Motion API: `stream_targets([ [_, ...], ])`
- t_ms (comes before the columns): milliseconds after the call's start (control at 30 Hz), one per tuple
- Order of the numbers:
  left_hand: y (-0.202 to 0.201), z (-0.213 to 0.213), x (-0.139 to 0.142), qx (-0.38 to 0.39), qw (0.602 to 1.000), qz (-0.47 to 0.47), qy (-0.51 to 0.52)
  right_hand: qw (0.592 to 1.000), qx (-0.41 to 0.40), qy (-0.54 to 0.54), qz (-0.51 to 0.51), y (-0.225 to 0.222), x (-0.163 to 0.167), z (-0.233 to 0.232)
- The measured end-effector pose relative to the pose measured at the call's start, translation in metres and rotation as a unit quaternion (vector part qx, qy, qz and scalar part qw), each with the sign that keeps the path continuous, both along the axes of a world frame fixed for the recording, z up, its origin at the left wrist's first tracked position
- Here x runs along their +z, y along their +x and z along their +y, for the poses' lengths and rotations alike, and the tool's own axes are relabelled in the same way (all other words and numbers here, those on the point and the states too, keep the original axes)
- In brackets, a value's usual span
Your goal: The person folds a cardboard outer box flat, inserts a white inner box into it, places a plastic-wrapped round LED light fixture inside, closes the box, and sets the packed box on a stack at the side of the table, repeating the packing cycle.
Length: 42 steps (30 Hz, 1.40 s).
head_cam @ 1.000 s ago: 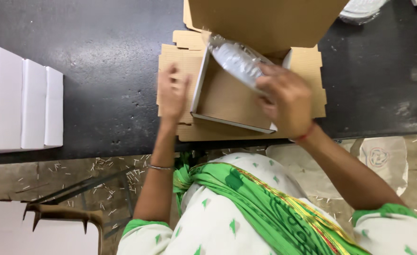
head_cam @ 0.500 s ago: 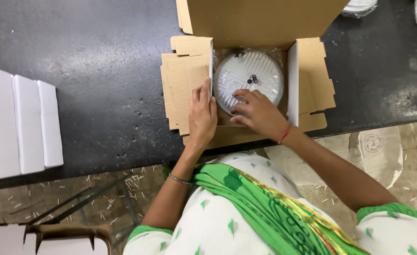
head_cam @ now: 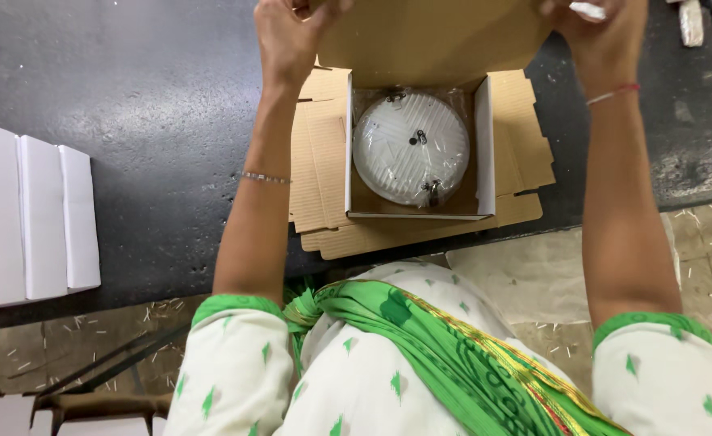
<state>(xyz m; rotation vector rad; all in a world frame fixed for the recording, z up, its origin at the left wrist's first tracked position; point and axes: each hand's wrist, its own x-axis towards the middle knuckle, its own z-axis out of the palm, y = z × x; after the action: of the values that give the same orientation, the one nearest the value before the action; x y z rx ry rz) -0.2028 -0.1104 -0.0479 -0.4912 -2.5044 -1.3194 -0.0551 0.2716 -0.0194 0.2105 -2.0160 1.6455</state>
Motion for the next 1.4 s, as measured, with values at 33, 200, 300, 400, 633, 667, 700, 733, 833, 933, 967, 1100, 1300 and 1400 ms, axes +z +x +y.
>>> stream_targets([
  [33,-0.003,0.003,0.004,0.008,1.0,0.007,0.013,0.998,0.012,0.063,0.009,-0.006,-0.002,0.003],
  [200,0.019,0.017,0.013,0.011,0.981,0.133,0.142,0.971,-0.096,0.208,0.075,-0.015,-0.009,-0.003],
  [300,0.04,0.039,0.009,0.077,0.979,0.184,0.042,0.926,-0.201,0.32,0.025,-0.007,-0.009,-0.023],
  [400,0.058,0.041,0.004,-0.008,0.993,0.094,0.067,0.938,-0.14,0.316,0.041,0.014,-0.004,-0.039],
  [633,0.113,-0.035,-0.016,-0.296,0.899,-0.17,0.275,0.988,0.049,-0.028,-0.144,0.102,-0.022,-0.048],
  [667,0.12,-0.046,-0.016,-0.312,0.907,-0.162,0.231,0.983,0.061,0.022,-0.171,0.114,-0.026,-0.046],
  [700,0.126,-0.053,-0.016,-0.329,0.913,-0.152,0.185,0.975,0.073,0.073,-0.196,0.123,-0.03,-0.044],
  [733,0.132,-0.057,-0.015,-0.307,0.927,-0.185,0.109,0.963,0.086,0.123,-0.222,0.133,-0.033,-0.044],
  [833,0.15,-0.066,-0.006,-0.26,0.934,-0.228,-0.085,0.936,0.079,0.217,-0.267,0.154,-0.035,-0.051],
  [933,0.172,-0.07,-0.002,-0.27,0.93,-0.175,-0.176,0.874,0.085,0.448,-0.168,0.169,-0.031,-0.064],
  [967,0.18,-0.072,-0.004,-0.276,0.929,-0.16,-0.185,0.872,0.077,0.441,-0.195,0.174,-0.031,-0.071],
  [1100,0.203,-0.072,-0.023,-0.278,0.946,-0.121,-0.113,0.879,0.029,0.401,-0.257,0.185,-0.041,-0.091],
  [1300,0.214,-0.057,-0.035,-0.242,0.968,-0.046,-0.05,0.939,0.014,0.213,-0.271,0.183,-0.054,-0.099],
  [1400,0.203,-0.061,-0.01,-0.226,0.962,-0.149,0.047,0.956,0.042,0.131,-0.258,0.168,-0.025,-0.078],
])
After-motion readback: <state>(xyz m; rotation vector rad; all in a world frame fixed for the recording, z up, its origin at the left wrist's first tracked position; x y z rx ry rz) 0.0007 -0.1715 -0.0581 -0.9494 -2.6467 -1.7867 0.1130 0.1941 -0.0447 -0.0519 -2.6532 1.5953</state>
